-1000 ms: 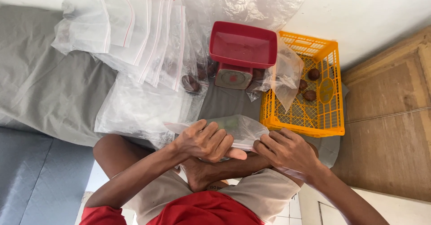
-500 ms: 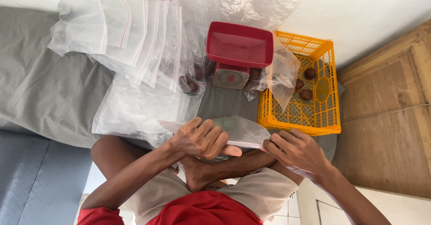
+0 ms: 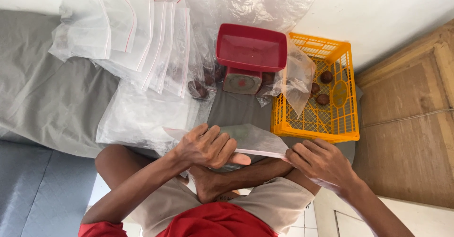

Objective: Sorting, weighing, and bagging fruits into plastic zip-lock bags.

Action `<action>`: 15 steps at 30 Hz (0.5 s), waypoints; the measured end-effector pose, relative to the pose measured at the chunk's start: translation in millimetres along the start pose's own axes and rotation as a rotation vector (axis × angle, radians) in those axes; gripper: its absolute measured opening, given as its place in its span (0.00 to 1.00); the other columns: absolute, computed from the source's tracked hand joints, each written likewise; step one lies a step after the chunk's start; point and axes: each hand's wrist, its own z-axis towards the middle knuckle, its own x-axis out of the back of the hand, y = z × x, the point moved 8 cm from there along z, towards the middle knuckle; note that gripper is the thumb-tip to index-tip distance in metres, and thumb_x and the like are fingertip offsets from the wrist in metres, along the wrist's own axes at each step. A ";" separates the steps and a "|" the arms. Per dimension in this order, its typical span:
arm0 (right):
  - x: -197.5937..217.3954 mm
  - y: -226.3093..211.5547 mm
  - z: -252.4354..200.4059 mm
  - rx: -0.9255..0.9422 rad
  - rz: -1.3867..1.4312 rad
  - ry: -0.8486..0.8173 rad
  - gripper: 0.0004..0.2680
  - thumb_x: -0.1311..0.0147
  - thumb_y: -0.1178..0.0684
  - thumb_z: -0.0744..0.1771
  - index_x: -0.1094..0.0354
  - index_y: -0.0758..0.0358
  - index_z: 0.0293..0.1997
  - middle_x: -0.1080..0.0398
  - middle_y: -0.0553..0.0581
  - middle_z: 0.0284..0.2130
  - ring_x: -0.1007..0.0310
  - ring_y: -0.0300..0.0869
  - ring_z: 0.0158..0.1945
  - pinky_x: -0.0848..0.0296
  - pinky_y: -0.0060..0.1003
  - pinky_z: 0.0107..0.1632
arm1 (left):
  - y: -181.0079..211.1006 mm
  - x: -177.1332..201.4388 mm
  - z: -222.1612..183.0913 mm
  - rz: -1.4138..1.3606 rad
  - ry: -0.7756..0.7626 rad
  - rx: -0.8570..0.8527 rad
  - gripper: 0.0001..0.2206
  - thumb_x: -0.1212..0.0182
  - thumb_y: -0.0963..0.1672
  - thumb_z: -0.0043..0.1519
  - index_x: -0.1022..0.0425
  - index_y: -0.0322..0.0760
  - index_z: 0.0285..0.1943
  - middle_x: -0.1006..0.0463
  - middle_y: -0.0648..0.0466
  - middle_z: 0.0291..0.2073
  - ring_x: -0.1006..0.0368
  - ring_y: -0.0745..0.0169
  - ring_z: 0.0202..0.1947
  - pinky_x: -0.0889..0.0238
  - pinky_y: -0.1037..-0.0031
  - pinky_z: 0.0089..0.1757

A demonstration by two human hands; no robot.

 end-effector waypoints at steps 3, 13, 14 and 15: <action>0.6 2.0 -2.7 -0.019 -0.008 -0.006 0.09 0.47 0.50 0.71 0.38 0.54 0.31 0.38 0.47 0.27 0.35 0.36 0.26 0.35 0.34 0.32 | 0.5 -0.4 -1.2 0.004 0.018 0.008 0.28 0.61 0.59 0.74 0.52 0.51 0.21 0.54 0.63 0.15 0.59 0.73 0.17 0.66 0.78 0.26; 1.3 3.8 -16.2 -0.053 -0.001 -0.027 0.08 0.47 0.49 0.71 0.37 0.55 0.33 0.39 0.48 0.27 0.36 0.37 0.26 0.37 0.35 0.31 | -0.5 4.0 1.0 -0.012 -0.001 0.003 0.29 0.61 0.60 0.74 0.52 0.51 0.21 0.52 0.63 0.16 0.58 0.72 0.17 0.64 0.78 0.25; 1.5 4.0 -17.6 -0.054 -0.001 -0.026 0.08 0.47 0.50 0.71 0.37 0.55 0.34 0.39 0.48 0.27 0.36 0.38 0.26 0.36 0.35 0.31 | -0.4 4.1 1.0 -0.005 0.003 0.001 0.28 0.61 0.60 0.74 0.52 0.51 0.21 0.52 0.63 0.16 0.57 0.72 0.17 0.64 0.79 0.25; 1.6 4.2 -19.0 -0.055 -0.002 -0.025 0.07 0.47 0.50 0.71 0.36 0.56 0.34 0.38 0.48 0.27 0.36 0.38 0.26 0.36 0.36 0.31 | -0.3 4.2 1.2 0.001 0.007 -0.001 0.28 0.61 0.61 0.74 0.51 0.51 0.21 0.52 0.63 0.15 0.57 0.73 0.17 0.64 0.79 0.26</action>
